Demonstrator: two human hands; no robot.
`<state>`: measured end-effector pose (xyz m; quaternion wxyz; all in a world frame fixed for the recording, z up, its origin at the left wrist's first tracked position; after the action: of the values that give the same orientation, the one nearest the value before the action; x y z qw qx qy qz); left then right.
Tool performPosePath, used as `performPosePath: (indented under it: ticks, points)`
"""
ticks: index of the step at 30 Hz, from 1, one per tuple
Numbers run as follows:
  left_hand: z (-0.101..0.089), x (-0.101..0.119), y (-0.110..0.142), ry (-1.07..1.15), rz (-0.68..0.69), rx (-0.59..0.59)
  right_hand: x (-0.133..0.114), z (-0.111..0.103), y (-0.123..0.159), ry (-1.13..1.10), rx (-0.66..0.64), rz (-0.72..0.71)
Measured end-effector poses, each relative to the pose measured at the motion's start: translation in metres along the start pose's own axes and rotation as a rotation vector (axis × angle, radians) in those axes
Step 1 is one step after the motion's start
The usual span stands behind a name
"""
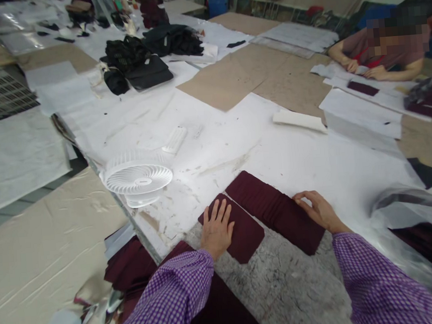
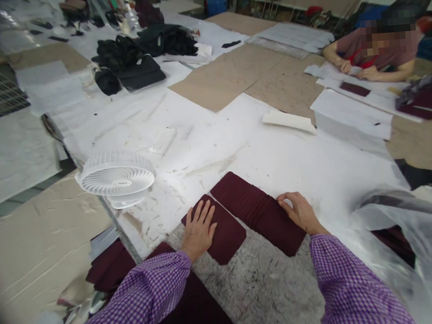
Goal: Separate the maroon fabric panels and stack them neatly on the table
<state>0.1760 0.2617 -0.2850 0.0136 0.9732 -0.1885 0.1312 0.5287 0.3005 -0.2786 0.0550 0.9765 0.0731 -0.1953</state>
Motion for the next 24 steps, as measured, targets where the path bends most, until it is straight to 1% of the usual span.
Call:
performPosePath:
  ticks: [2, 6, 14, 19, 24]
  points:
    - [0.0, 0.0, 0.0, -0.003, 0.003, 0.001, 0.0, 0.002, -0.004, 0.017, -0.004, 0.005]
    - [0.0, 0.0, 0.0, -0.01, 0.003, 0.007, 0.003, 0.005, -0.011, 0.056, -0.076, 0.01]
    - [0.003, -0.001, 0.001, -0.009, 0.0, 0.02, 0.008, 0.003, -0.012, 0.104, -0.148, 0.085]
    - [0.002, -0.001, 0.001, -0.012, -0.002, 0.019, 0.007, 0.006, -0.012, 0.084, -0.129, 0.068]
    - [0.001, 0.0, 0.0, -0.011, -0.001, 0.018, 0.011, 0.01, -0.009, 0.054, -0.059, 0.034]
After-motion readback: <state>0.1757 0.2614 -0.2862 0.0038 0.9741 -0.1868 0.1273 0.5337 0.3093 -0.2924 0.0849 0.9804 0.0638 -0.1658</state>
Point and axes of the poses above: each hand's wrist, its own y-axis away from the middle knuckle, its own z-axis out of the palm, x = y × z, the point moved 2 cm from there along -y, towards the middle knuckle, and after that the axes turned 1 degree about -x, right-handed, at the moved point
